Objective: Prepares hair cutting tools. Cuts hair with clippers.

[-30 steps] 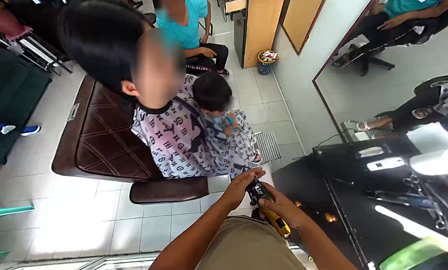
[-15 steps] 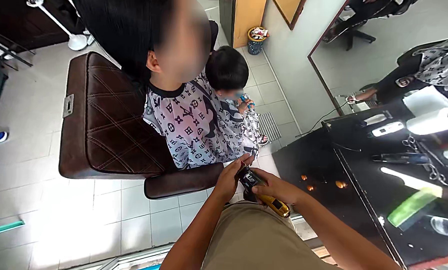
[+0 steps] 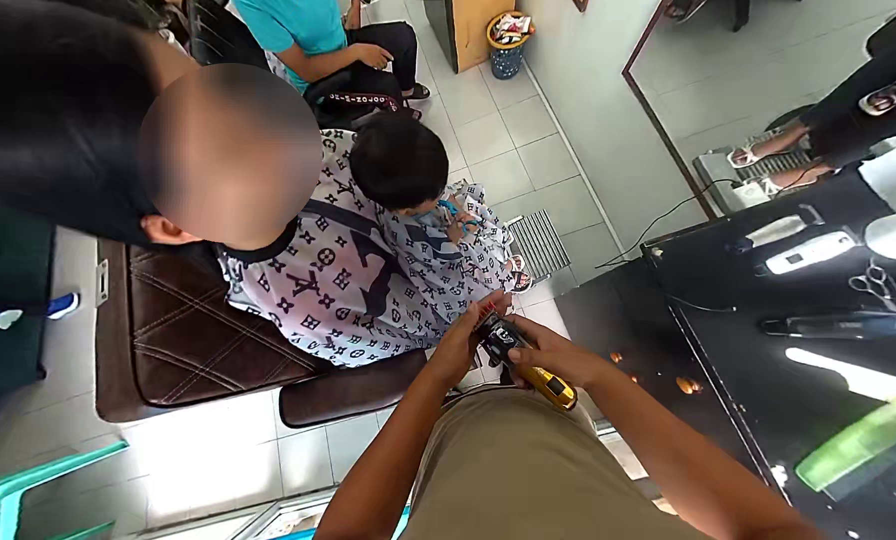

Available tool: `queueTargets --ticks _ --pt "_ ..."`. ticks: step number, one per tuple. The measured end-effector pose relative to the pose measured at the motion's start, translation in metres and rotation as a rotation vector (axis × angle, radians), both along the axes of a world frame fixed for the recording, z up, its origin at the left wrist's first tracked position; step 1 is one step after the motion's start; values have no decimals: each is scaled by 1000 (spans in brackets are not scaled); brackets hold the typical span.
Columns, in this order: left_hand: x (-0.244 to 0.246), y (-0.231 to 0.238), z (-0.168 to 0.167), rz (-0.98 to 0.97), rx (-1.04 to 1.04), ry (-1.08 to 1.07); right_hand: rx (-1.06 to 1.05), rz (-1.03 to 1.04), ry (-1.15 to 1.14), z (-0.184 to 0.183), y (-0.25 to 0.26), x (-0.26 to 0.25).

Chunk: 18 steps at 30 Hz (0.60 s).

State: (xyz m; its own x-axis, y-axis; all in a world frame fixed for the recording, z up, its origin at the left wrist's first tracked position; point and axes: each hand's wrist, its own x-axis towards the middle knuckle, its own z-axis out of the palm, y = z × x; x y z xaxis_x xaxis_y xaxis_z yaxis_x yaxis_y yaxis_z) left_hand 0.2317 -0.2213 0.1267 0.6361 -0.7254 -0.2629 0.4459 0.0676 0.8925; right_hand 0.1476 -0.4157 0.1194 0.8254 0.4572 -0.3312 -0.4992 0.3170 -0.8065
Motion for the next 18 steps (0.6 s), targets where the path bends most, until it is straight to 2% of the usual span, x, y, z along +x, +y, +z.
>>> queueTargets --ticks 2,6,8,11,18 --pt "19 -17 -10 49 112 -114 7 -14 4 -4 -16 8" --pt "61 -46 -34 399 429 -277 -24 -18 34 -6 -43 15" --pt "83 -54 -43 479 537 -394 -42 -48 39 -6 -50 18" --pt "107 -64 -51 455 604 -501 -48 -107 2 -13 -56 21" --pt "127 -71 -51 255 616 -526 -48 -328 -70 -11 -45 31"
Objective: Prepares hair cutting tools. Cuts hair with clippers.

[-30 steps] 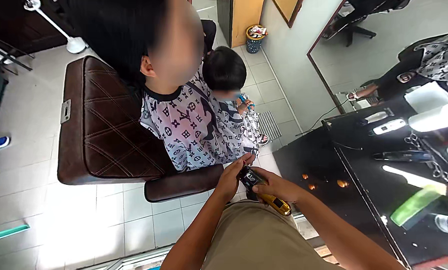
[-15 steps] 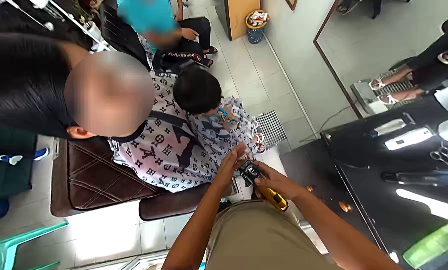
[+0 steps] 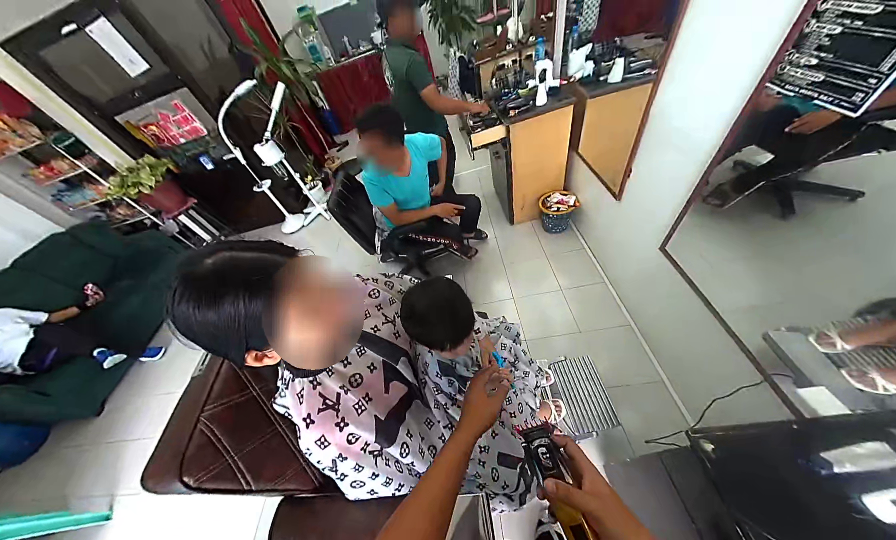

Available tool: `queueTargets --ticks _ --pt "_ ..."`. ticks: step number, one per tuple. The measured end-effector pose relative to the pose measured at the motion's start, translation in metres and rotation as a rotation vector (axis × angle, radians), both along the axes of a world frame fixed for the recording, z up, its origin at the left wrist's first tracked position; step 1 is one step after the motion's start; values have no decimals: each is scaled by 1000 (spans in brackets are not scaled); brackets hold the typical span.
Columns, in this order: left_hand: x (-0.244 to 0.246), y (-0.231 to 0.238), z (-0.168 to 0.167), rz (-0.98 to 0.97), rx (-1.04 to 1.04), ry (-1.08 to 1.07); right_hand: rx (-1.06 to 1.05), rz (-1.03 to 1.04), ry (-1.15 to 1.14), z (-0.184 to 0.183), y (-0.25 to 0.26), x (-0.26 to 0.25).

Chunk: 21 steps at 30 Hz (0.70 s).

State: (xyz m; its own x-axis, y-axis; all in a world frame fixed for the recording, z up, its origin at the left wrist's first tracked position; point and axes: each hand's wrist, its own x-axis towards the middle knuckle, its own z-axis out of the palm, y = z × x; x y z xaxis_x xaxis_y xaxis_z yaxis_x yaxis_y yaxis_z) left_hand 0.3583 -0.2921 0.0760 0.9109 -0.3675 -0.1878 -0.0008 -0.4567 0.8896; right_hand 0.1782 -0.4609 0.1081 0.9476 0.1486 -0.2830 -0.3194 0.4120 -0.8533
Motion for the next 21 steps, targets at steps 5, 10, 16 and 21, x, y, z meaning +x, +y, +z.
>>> queueTargets --ticks 5,10,16,21 --pt "-18 0 18 -52 -167 4 -32 -101 -71 4 7 0" --pt "-65 11 80 -456 -511 20 198 -65 -105 11 3 -5" --pt "-73 22 94 -593 -466 -200 447 64 -86 24 9 -4" --pt "-74 29 97 -585 -504 -254 544 174 -71 24 13 0"
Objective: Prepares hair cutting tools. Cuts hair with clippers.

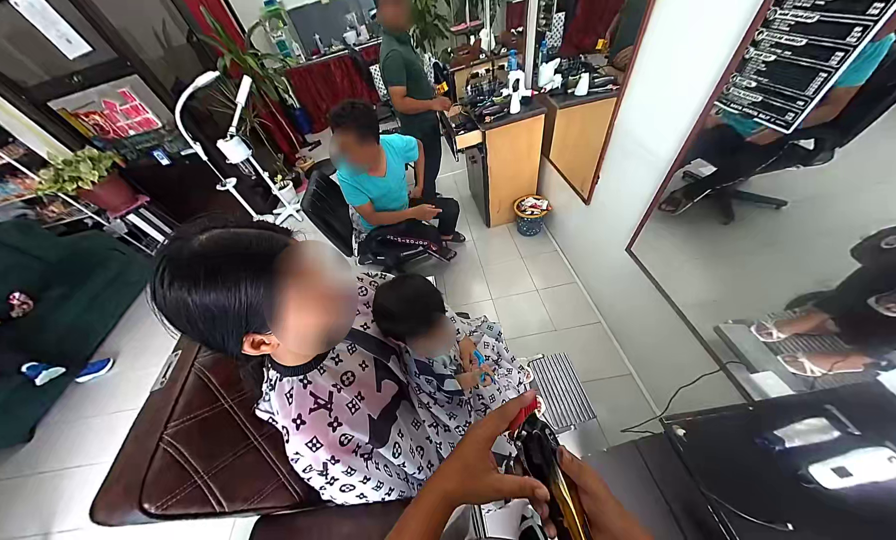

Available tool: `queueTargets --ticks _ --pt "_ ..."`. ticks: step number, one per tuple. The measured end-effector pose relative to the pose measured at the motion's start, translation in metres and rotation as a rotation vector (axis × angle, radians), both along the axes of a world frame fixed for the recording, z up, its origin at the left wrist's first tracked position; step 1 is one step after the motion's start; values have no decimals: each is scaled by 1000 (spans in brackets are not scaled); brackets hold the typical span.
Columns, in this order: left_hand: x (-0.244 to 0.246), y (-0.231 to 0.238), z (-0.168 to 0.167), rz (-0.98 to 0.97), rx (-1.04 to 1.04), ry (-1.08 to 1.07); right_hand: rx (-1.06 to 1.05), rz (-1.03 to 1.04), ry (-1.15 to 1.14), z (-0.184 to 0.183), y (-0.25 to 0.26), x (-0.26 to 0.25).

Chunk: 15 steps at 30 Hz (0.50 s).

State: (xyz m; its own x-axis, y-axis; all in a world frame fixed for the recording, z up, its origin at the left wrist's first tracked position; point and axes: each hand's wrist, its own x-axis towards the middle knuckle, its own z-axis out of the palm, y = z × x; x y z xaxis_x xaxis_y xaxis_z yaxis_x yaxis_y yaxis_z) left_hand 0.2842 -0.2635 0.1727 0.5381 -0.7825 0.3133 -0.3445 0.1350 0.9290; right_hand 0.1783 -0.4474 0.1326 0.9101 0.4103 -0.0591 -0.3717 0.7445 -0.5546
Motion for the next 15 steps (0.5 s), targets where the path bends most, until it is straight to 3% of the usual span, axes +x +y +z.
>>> queueTargets --ticks 7,9,11,13,15 --pt "-8 7 -4 95 56 20 15 21 42 4 0 2" --pt "-28 1 -8 270 131 110 -192 -207 25 14 2 3" --pt "-54 -8 -11 348 215 298 -600 -498 -106 19 3 12" --pt "-73 -14 -15 241 244 436 -865 -712 -197 20 5 23" --pt "-80 -19 -21 77 200 466 -940 -790 -203 22 7 30"
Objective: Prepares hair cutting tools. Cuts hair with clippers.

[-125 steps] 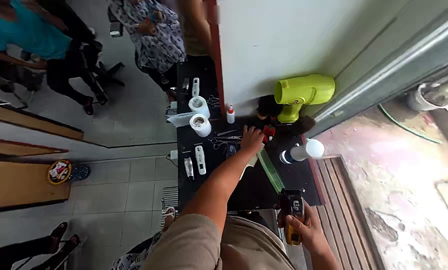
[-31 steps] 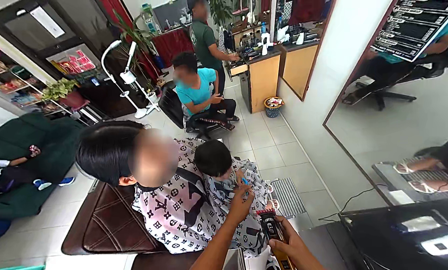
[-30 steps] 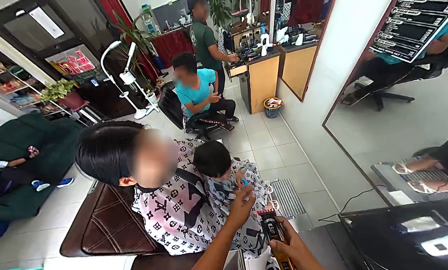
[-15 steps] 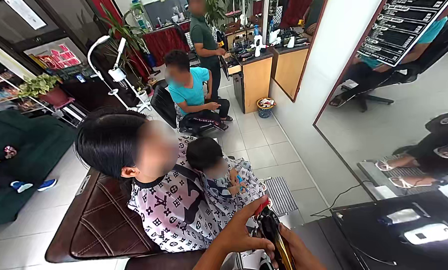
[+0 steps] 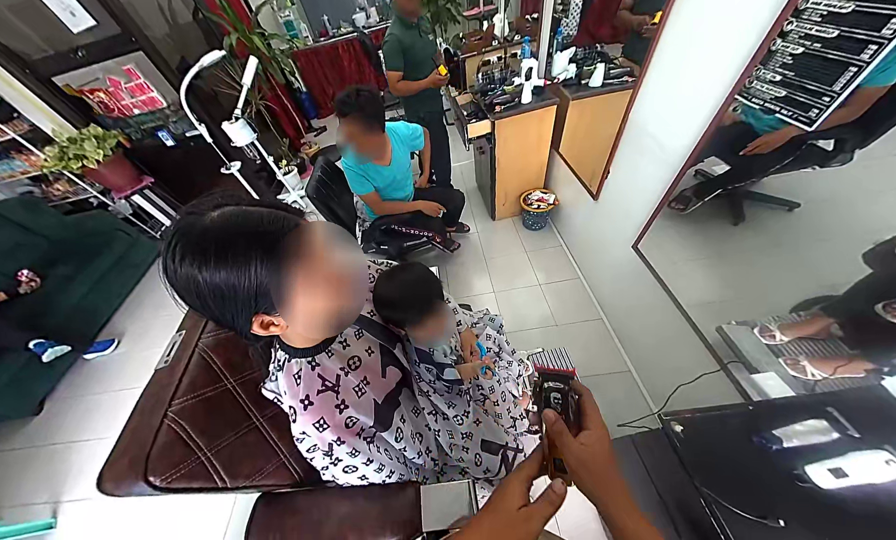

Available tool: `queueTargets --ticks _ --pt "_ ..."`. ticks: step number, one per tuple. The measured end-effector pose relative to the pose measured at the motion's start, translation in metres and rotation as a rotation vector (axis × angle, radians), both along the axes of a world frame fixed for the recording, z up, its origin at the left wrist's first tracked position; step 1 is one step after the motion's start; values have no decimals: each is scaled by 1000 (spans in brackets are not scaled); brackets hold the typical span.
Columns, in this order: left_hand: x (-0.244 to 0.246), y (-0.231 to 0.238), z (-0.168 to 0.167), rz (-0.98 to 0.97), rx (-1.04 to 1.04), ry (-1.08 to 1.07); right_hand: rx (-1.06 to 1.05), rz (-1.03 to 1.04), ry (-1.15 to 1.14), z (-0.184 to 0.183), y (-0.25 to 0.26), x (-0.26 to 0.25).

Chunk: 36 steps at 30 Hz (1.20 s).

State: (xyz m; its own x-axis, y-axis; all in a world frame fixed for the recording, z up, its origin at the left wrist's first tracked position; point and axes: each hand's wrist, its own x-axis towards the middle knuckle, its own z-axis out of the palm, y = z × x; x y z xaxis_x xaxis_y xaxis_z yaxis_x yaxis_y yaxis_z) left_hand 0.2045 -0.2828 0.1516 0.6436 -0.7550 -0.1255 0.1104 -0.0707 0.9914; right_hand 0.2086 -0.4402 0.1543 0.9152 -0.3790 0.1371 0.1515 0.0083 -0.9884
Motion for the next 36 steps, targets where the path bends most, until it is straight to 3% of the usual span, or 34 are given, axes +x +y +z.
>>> queueTargets --ticks 8,13,21,26,29,32,36 --pt "4 0 10 14 39 -137 -63 5 11 -10 10 -7" --pt "9 2 15 -29 300 -171 -77 -42 19 -18 11 -10" --pt "9 5 16 -202 541 -493 -124 0 82 -18 9 -12" --pt "19 15 10 -208 476 -332 70 50 153 -11 0 -14" --pt "37 23 12 -30 457 -285 250 101 238 -3 -13 -14" --pt "51 25 15 76 289 -262 515 231 335 0 -24 -19" --pt "62 22 21 35 114 -228 761 398 414 0 -22 -33"
